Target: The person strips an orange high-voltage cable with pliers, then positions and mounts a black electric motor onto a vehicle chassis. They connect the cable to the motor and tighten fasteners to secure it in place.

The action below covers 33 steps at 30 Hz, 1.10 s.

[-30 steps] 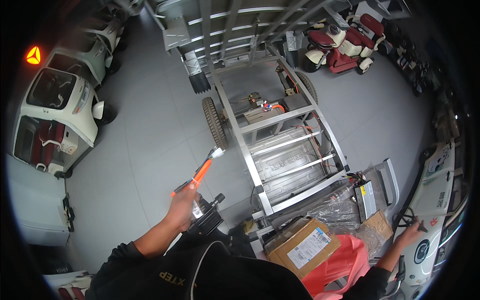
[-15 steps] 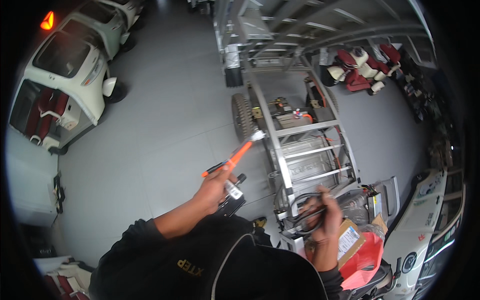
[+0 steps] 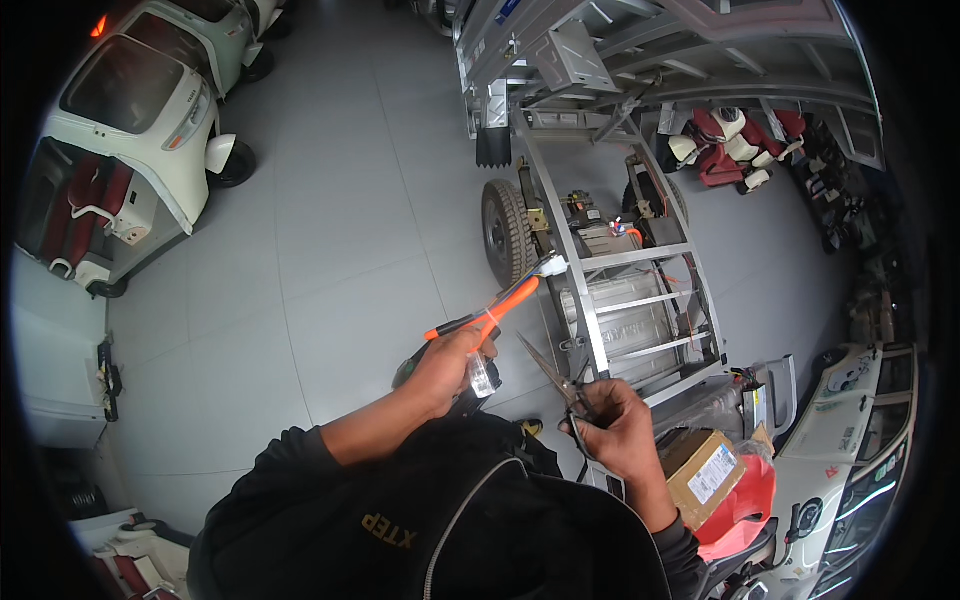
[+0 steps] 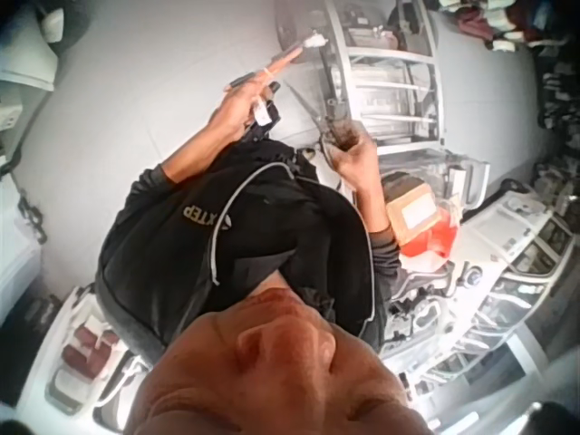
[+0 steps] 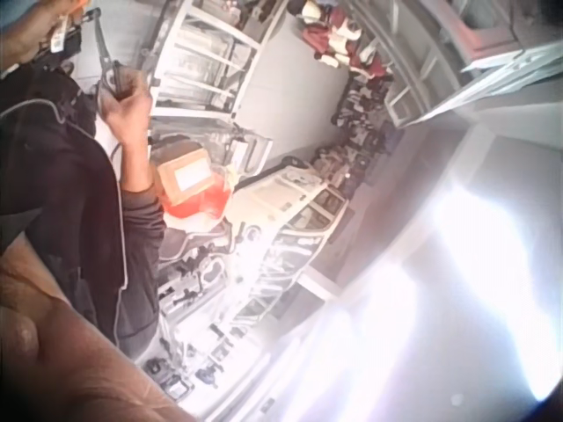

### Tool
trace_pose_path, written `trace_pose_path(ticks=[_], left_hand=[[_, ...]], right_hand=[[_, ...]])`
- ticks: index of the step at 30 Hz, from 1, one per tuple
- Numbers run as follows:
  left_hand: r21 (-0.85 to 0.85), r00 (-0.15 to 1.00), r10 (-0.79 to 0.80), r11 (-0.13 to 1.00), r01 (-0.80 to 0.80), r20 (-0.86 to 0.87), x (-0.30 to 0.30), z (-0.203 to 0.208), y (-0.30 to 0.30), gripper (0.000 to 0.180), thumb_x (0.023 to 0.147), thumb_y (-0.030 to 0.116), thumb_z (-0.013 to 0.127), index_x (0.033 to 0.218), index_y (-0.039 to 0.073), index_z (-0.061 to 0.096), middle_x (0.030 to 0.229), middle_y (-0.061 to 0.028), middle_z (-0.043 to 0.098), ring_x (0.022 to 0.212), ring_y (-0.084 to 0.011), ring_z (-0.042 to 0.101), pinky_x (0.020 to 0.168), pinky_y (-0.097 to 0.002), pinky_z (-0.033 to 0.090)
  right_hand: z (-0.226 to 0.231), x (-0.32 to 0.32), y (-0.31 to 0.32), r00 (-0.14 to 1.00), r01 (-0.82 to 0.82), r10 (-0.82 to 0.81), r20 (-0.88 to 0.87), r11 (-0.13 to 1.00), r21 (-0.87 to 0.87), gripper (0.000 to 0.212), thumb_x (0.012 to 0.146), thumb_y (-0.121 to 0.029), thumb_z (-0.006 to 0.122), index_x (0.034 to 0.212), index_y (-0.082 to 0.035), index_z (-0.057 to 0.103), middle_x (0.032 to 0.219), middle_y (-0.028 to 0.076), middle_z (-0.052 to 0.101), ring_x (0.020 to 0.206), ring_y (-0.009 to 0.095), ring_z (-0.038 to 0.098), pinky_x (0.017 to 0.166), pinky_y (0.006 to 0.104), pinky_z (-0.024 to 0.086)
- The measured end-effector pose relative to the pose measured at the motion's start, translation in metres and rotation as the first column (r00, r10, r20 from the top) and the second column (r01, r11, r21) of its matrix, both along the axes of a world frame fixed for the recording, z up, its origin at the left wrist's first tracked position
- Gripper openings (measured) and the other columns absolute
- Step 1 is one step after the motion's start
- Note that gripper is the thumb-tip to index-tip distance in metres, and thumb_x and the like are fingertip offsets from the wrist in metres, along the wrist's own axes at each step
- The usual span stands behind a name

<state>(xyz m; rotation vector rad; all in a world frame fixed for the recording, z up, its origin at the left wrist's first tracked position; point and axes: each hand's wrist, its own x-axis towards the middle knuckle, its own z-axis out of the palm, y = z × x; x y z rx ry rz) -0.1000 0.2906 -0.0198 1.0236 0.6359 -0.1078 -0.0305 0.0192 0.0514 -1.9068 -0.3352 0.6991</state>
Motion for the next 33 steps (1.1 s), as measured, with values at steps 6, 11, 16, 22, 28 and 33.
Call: trace_pose_path(ticks=[6, 11, 16, 22, 28, 33], left_hand=[[-0.007, 0.995, -0.089, 0.996, 0.090, 0.045, -0.006, -0.001, 0.008, 0.037, 0.111, 0.032, 0.048, 0.094, 0.007, 0.068, 0.071, 0.0043, 0.047, 0.056, -0.0053, 0.038, 0.052, -0.0250, 0.029], [0.034, 0.985, -0.142, 0.990, 0.139, 0.101, -0.006, -0.006, 0.005, 0.034, 0.111, 0.028, 0.050, 0.096, 0.005, 0.069, 0.081, 0.0026, 0.052, 0.071, -0.0064, 0.043, 0.065, -0.0241, 0.035], [0.138, 0.969, -0.215, 0.970, 0.198, 0.121, -0.004, -0.016, 0.002, 0.034, 0.111, 0.027, 0.050, 0.100, 0.003, 0.071, 0.092, -0.0014, 0.060, 0.087, -0.0115, 0.051, 0.082, -0.0284, 0.043], [0.240, 0.939, -0.313, 0.931, 0.275, 0.141, -0.004, -0.023, -0.010, 0.037, 0.112, 0.028, 0.050, 0.107, -0.001, 0.071, 0.106, -0.0068, 0.066, 0.103, -0.0179, 0.059, 0.097, -0.0354, 0.047], [0.358, 0.918, -0.380, 0.878, 0.319, 0.116, -0.001, -0.023, -0.015, 0.038, 0.112, 0.030, 0.049, 0.114, -0.001, 0.071, 0.111, -0.0073, 0.067, 0.106, -0.0175, 0.059, 0.099, -0.0350, 0.047], [0.328, 0.923, -0.351, 0.900, 0.288, 0.155, 0.000, -0.028, -0.025, 0.041, 0.113, 0.031, 0.048, 0.128, -0.003, 0.067, 0.109, -0.0076, 0.066, 0.103, -0.0172, 0.060, 0.097, -0.0346, 0.048]], right_hand=[[0.032, 0.017, 0.013, 0.763, -0.029, 0.327, 0.558, 0.879, -0.475, 0.065, 0.063, -0.040, 0.103, 0.100, 0.002, 0.071, 0.086, 0.012, 0.072, 0.074, 0.023, 0.071, 0.069, 0.0359, 0.057], [0.042, 0.028, 0.015, 0.666, -0.066, 0.425, 0.613, 0.852, -0.519, 0.058, 0.070, -0.040, 0.097, 0.106, -0.004, 0.071, 0.092, 0.015, 0.074, 0.083, 0.040, 0.072, 0.072, 0.0471, 0.057], [0.051, 0.033, 0.014, 0.616, -0.101, 0.489, 0.618, 0.827, -0.554, 0.056, 0.069, -0.038, 0.096, 0.106, -0.005, 0.071, 0.092, 0.014, 0.074, 0.084, 0.039, 0.072, 0.071, 0.0475, 0.057], [0.050, 0.030, 0.016, 0.498, -0.010, 0.588, 0.638, 0.739, -0.673, 0.048, 0.069, -0.036, 0.092, 0.094, -0.005, 0.067, 0.085, 0.012, 0.070, 0.078, 0.035, 0.071, 0.066, 0.0441, 0.058], [0.037, 0.016, 0.020, 0.367, 0.167, 0.644, 0.671, 0.664, -0.729, 0.047, 0.068, -0.043, 0.089, 0.083, -0.006, 0.063, 0.076, 0.009, 0.065, 0.071, 0.030, 0.069, 0.059, 0.0416, 0.056], [0.041, 0.010, 0.014, 0.415, 0.162, 0.674, 0.611, 0.606, -0.779, 0.045, 0.071, -0.042, 0.088, 0.083, -0.006, 0.065, 0.078, 0.009, 0.065, 0.074, 0.029, 0.070, 0.059, 0.0417, 0.056]])
